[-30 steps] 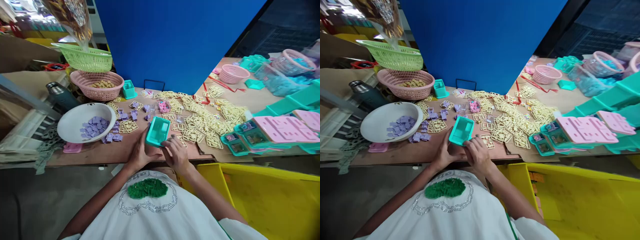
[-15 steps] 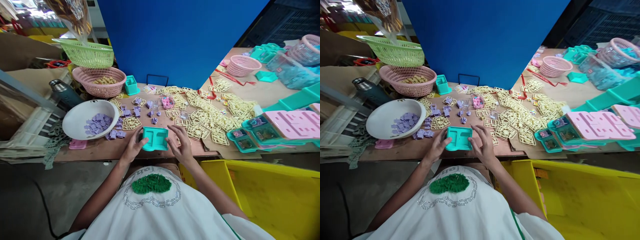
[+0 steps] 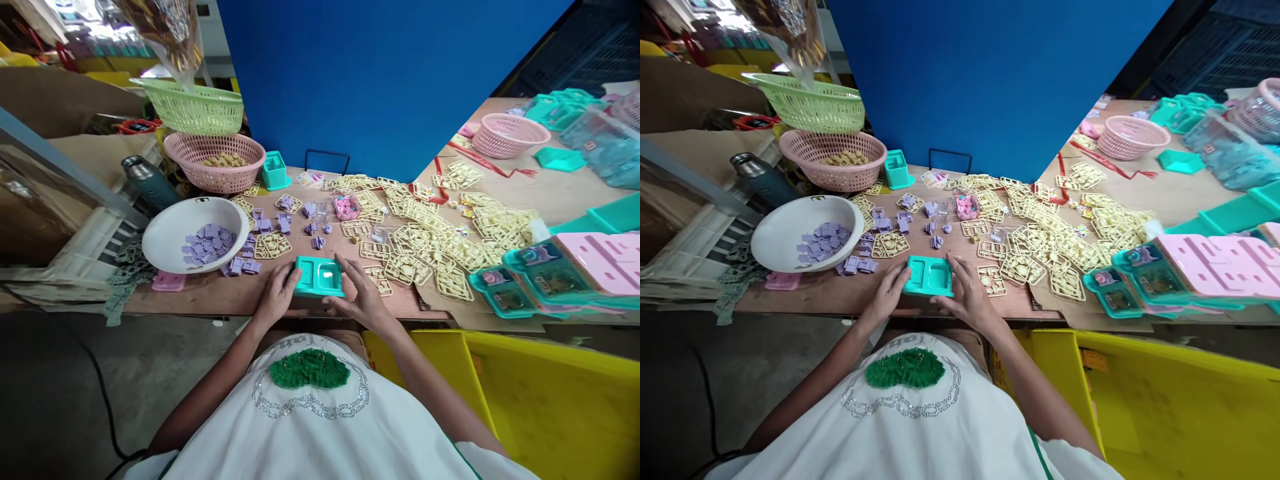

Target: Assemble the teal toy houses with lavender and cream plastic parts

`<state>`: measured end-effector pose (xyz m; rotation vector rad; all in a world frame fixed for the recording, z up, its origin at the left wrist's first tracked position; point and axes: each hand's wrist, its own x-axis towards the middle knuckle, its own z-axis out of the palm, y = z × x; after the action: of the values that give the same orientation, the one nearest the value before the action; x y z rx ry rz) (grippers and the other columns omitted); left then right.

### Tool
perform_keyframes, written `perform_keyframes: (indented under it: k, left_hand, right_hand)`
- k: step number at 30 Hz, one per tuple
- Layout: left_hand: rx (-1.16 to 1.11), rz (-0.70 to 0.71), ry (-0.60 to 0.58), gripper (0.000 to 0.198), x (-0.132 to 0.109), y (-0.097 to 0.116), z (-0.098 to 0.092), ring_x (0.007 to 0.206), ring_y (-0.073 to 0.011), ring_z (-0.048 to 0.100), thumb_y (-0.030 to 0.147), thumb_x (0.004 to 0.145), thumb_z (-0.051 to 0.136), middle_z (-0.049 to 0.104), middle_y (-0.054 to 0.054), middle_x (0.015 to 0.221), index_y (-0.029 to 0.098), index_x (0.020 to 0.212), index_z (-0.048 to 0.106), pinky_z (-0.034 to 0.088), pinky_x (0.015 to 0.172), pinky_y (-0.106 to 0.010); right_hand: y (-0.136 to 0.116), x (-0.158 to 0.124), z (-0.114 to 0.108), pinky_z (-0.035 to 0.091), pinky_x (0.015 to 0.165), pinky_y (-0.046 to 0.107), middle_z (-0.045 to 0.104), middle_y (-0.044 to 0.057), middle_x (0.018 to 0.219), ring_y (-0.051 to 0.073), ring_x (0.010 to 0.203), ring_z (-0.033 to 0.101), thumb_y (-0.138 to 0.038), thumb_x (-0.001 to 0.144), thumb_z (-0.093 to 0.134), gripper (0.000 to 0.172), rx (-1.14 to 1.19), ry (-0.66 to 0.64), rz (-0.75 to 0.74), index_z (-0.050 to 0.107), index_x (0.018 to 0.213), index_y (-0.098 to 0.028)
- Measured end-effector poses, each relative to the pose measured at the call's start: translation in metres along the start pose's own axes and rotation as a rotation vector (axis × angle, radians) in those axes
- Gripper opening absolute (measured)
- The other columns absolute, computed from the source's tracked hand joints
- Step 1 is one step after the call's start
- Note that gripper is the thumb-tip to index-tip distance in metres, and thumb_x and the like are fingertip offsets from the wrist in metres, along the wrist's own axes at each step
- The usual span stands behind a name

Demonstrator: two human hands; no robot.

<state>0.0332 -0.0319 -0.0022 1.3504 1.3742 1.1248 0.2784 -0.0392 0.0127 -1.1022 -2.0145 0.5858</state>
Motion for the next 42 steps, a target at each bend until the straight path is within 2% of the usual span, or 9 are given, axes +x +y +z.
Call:
perform_keyframes:
  k: [7,18,22,28,31,34,37,39,42]
  left_hand:
    - [0.044,0.081,0.105,0.064,-0.004,-0.011,0.005,0.132,-0.0278,0.064,0.074,0.099,0.049,0.071,-0.013,0.135,0.022,0.128,0.073,0.047,0.120,-0.043]
    - [0.031,0.116,0.136,0.062,-0.011,-0.009,0.004,0.137,-0.0292,0.062,0.070,0.102,0.050,0.070,-0.014,0.141,0.022,0.134,0.071,0.045,0.122,-0.046]
    - [0.056,0.142,0.132,0.064,-0.012,-0.007,0.006,0.136,-0.0296,0.063,0.071,0.102,0.049,0.071,-0.015,0.140,0.020,0.134,0.071,0.046,0.121,-0.047]
    - [0.075,0.164,0.136,0.060,-0.013,-0.007,0.012,0.131,-0.0299,0.066,0.066,0.105,0.048,0.072,-0.016,0.138,0.020,0.134,0.072,0.053,0.114,-0.047]
    - [0.088,0.208,0.159,0.051,-0.018,0.005,0.010,0.128,-0.0291,0.068,0.059,0.106,0.049,0.073,-0.015,0.134,0.022,0.133,0.073,0.054,0.112,-0.047]
    - [0.177,0.365,0.209,0.039,-0.019,0.035,-0.015,0.124,-0.0274,0.069,0.048,0.106,0.056,0.075,-0.013,0.130,0.024,0.130,0.074,0.055,0.111,-0.044]
    - [0.363,0.525,0.367,0.033,0.000,0.072,-0.068,0.125,-0.0278,0.068,0.039,0.101,0.065,0.075,-0.012,0.126,0.022,0.127,0.076,0.051,0.115,-0.042]
    - [0.554,0.444,0.376,0.034,0.024,0.090,-0.111,0.121,-0.0285,0.068,0.037,0.100,0.064,0.074,-0.013,0.127,0.019,0.127,0.076,0.052,0.112,-0.041]
    - [0.906,0.108,0.082,0.033,0.064,0.096,-0.159,0.113,-0.0304,0.071,0.028,0.094,0.065,0.076,-0.016,0.125,0.015,0.121,0.079,0.055,0.105,-0.040]
  right_hand:
    - [0.011,-0.001,0.011,0.056,0.113,0.055,0.057,0.017,0.155,0.034,0.140,0.058,-0.054,0.098,0.072,0.086,-0.005,0.003,0.039,0.031,0.171,-0.034]
    - [0.011,-0.014,0.036,0.053,0.115,0.055,0.057,0.018,0.153,0.034,0.140,0.057,-0.049,0.095,0.076,0.088,-0.075,0.193,0.053,0.036,0.169,-0.027]
    - [0.009,-0.017,0.041,0.047,0.120,0.060,0.052,0.019,0.161,0.037,0.148,0.051,-0.049,0.096,0.074,0.093,-0.114,0.189,0.054,0.026,0.173,-0.026]
    - [0.012,-0.018,0.044,0.050,0.114,0.061,0.054,0.019,0.159,0.039,0.143,0.055,-0.052,0.099,0.069,0.092,-0.162,0.216,0.028,0.022,0.174,-0.028]
    - [0.015,-0.018,0.046,0.051,0.112,0.060,0.054,0.020,0.159,0.039,0.141,0.057,-0.052,0.100,0.068,0.092,-0.193,0.228,0.002,0.021,0.174,-0.028]
    - [0.018,-0.020,0.048,0.052,0.112,0.062,0.052,0.020,0.161,0.039,0.141,0.057,-0.052,0.101,0.067,0.091,-0.211,0.221,0.007,0.020,0.174,-0.028]
    - [0.019,-0.020,0.048,0.052,0.111,0.062,0.054,0.020,0.160,0.040,0.140,0.058,-0.051,0.100,0.067,0.090,-0.204,0.216,0.007,0.022,0.174,-0.027]
    - [0.020,-0.020,0.049,0.052,0.111,0.062,0.055,0.020,0.159,0.040,0.139,0.058,-0.051,0.100,0.068,0.089,-0.197,0.221,0.003,0.023,0.174,-0.027]
    - [0.020,-0.019,0.050,0.051,0.112,0.063,0.054,0.020,0.159,0.040,0.140,0.057,-0.051,0.100,0.067,0.088,-0.197,0.235,-0.008,0.024,0.173,-0.026]
